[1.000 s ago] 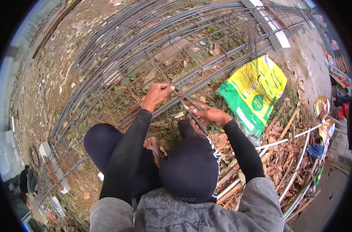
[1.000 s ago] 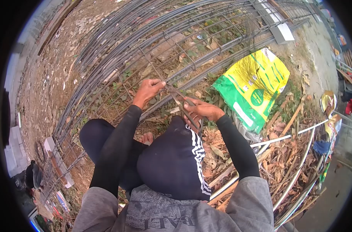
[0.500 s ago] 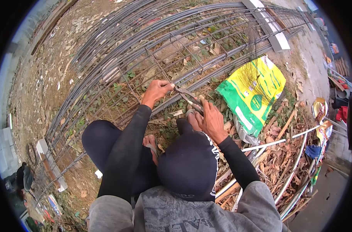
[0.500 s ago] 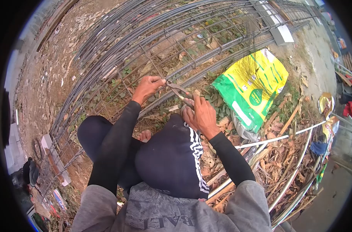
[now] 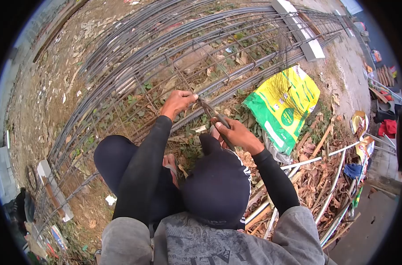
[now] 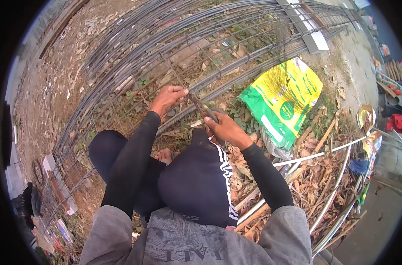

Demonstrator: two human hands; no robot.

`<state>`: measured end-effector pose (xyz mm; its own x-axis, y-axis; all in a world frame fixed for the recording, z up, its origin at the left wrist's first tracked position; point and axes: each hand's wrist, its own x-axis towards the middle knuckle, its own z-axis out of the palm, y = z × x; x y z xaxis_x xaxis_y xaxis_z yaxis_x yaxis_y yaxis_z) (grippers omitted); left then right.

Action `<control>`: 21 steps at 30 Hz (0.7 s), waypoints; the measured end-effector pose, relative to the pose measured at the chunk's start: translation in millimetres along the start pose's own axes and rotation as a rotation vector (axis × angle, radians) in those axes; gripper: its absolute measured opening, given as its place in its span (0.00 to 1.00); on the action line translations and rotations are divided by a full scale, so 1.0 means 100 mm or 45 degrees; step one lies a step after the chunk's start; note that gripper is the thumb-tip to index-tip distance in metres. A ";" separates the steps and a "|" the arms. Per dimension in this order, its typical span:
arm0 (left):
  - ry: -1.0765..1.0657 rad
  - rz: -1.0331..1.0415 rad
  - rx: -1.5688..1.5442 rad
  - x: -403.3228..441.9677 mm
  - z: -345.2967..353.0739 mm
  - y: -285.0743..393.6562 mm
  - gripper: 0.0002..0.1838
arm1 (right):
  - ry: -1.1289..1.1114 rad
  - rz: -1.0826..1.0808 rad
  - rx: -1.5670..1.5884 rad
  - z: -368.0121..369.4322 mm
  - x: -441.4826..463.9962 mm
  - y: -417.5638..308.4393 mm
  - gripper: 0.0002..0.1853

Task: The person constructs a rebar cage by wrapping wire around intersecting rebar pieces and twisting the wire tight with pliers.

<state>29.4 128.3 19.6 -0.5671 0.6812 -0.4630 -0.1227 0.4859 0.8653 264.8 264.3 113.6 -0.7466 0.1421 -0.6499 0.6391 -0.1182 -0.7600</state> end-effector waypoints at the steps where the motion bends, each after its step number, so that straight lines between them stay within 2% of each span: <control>1: 0.019 0.013 -0.011 -0.01 0.01 0.00 0.21 | -0.002 -0.010 0.004 0.03 -0.01 0.01 0.23; 4: 0.068 -0.008 0.050 0.01 0.03 0.01 0.20 | 0.126 -0.164 -0.158 0.18 0.18 0.42 0.25; 6: 0.084 0.015 0.104 0.03 0.05 -0.04 0.20 | 0.502 -0.449 -0.603 0.35 0.64 1.11 0.26; 8: 0.097 0.102 0.146 0.07 0.06 -0.12 0.20 | 0.834 -0.613 -0.873 0.50 0.96 1.53 0.27; 11: 0.198 0.258 0.281 0.04 0.07 -0.11 0.21 | 0.785 -0.503 -0.796 0.58 0.90 1.35 0.25; 12: 0.153 0.202 0.242 0.05 0.06 -0.09 0.21 | 0.747 -0.476 -0.788 0.58 0.85 1.29 0.24; 13: 0.104 0.146 0.200 0.06 0.05 -0.10 0.21 | 0.920 -0.555 -0.858 0.65 0.85 1.25 0.24; 16: 0.057 0.111 0.191 0.08 0.04 -0.13 0.21 | 0.561 -0.541 -0.667 0.40 0.58 1.09 0.30; 19: 0.117 0.136 0.232 0.03 0.08 -0.13 0.21 | -0.220 -0.025 0.427 0.11 0.59 1.15 0.40; 21: 0.093 0.120 0.298 0.02 0.06 -0.05 0.21 | -0.044 -0.119 0.338 0.09 0.58 1.22 0.45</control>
<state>33.5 130.7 13.2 -0.6253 0.6925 -0.3598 0.1206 0.5412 0.8322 298.1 249.0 -16.7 -0.8087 0.1312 -0.5734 0.5000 -0.3602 -0.7876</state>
